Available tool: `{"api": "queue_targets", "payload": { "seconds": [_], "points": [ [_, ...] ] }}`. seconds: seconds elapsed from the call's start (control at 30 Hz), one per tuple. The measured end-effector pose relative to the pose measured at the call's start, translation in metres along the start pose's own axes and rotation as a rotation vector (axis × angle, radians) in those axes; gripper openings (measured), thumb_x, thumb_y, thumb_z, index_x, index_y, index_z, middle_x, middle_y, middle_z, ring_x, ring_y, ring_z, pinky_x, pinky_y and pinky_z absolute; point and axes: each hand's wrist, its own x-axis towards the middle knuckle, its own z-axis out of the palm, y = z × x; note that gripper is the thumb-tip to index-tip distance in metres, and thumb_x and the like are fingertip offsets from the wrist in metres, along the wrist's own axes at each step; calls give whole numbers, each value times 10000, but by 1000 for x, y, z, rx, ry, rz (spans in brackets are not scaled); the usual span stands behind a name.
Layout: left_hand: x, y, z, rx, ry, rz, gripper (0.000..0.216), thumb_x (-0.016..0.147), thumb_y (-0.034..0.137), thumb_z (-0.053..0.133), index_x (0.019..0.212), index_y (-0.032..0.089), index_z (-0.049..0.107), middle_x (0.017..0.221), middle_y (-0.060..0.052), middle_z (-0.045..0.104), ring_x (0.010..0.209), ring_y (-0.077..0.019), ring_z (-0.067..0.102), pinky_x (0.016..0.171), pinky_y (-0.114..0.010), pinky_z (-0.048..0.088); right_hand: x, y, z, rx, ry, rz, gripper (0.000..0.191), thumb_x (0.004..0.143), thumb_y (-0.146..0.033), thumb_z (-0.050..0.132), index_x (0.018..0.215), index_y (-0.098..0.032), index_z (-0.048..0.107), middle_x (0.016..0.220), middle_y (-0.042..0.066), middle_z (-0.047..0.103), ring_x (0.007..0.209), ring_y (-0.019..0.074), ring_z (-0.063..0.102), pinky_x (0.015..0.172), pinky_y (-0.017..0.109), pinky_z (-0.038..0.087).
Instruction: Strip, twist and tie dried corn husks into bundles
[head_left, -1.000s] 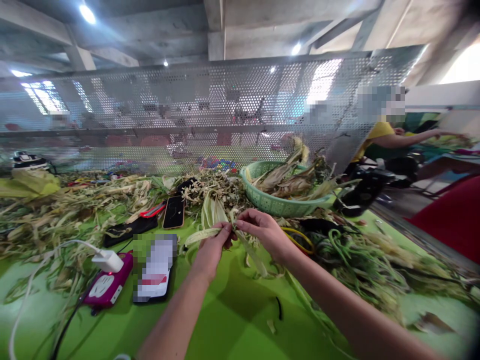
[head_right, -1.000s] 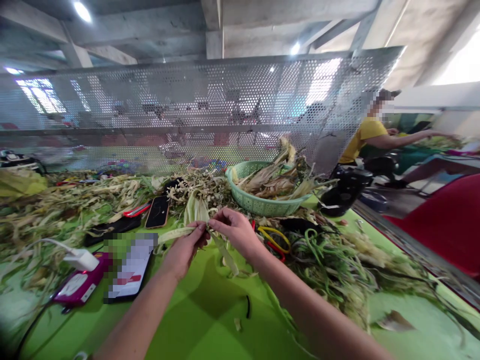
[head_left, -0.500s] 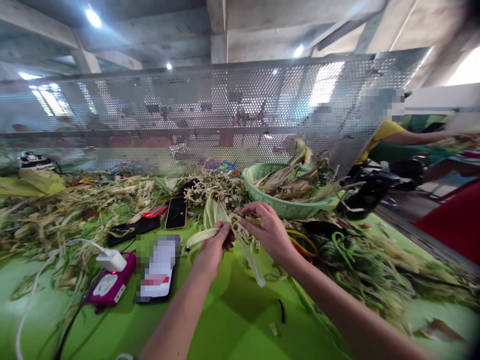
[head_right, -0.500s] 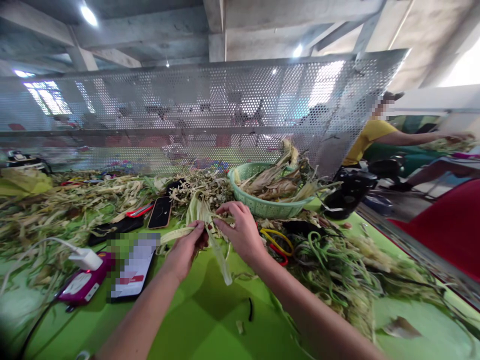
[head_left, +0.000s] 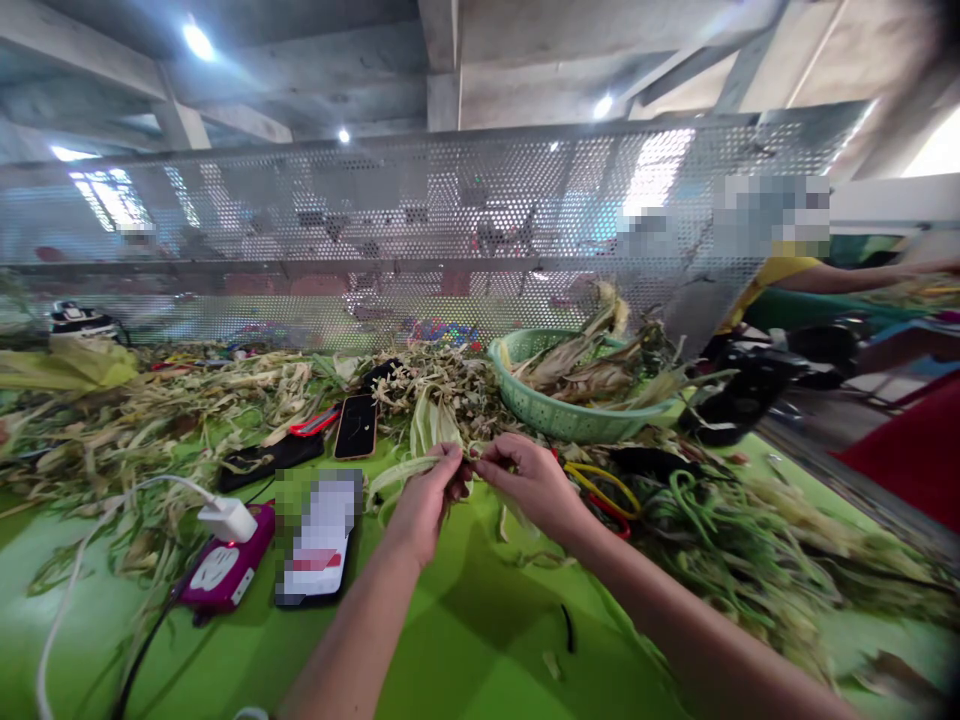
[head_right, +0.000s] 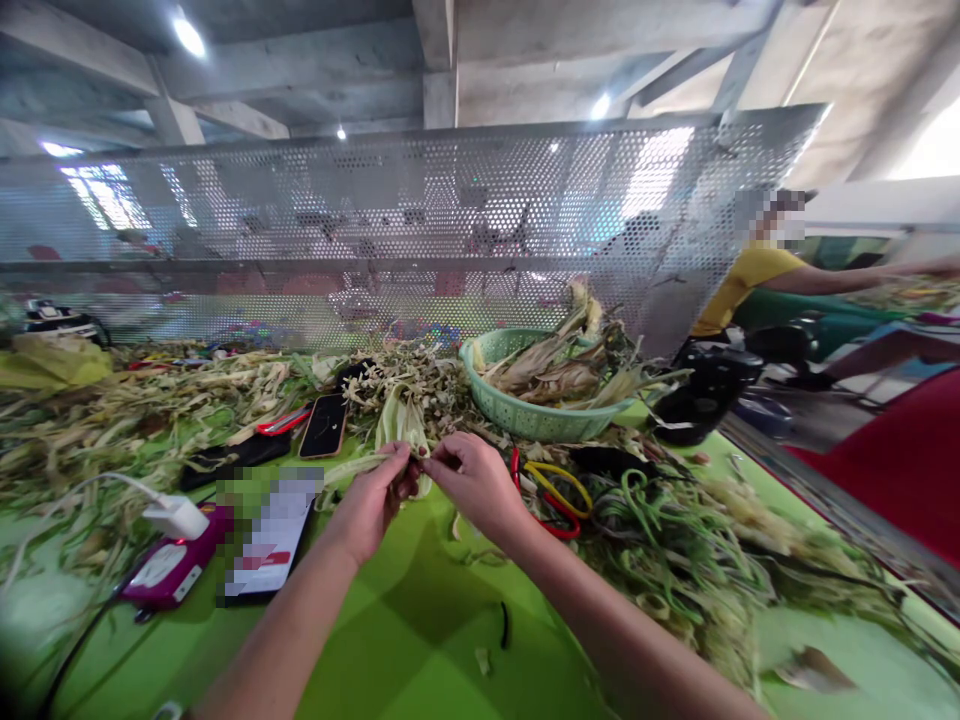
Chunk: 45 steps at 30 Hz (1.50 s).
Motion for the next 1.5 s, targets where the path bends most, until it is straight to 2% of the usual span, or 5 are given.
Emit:
{"api": "queue_targets", "payload": {
  "seconds": [0.37,0.6,0.97,1.13,1.5],
  "points": [
    [-2,0,1,95,14,46,281,676,388,742,760,167,592,638,38,527,597,-74,471,573,-193,353,1,10,9,399,-135,159,259,780,-424,636,747,-166,636,683,-5,583,652,142,517,600,241,402],
    [-3,-4,2,170,-55,-16,282,720,421,694,812,170,601,684,26,526,628,-87,446,583,-204,323,-1,4,9,758,3,351,309,717,-457,691,698,-167,588,679,4,580,651,148,512,624,266,411],
    [-6,2,-1,371,-84,33,259,784,456,596,808,201,557,617,48,423,593,-110,364,594,-235,285,4,13,0,423,65,286,423,755,-535,623,569,-172,514,539,-32,479,518,108,397,516,242,315],
    [-8,2,-1,600,-119,110,263,817,486,538,824,229,591,633,38,442,614,-136,371,602,-257,288,5,9,-8,235,38,149,332,812,-475,584,697,-167,633,681,5,568,674,152,512,624,248,389],
    [-12,3,1,559,-162,87,253,801,462,591,772,213,629,627,30,465,606,-126,384,582,-244,284,6,14,3,430,54,229,230,751,-383,646,730,-159,597,661,-11,543,627,127,467,580,233,388]
  ]
}}
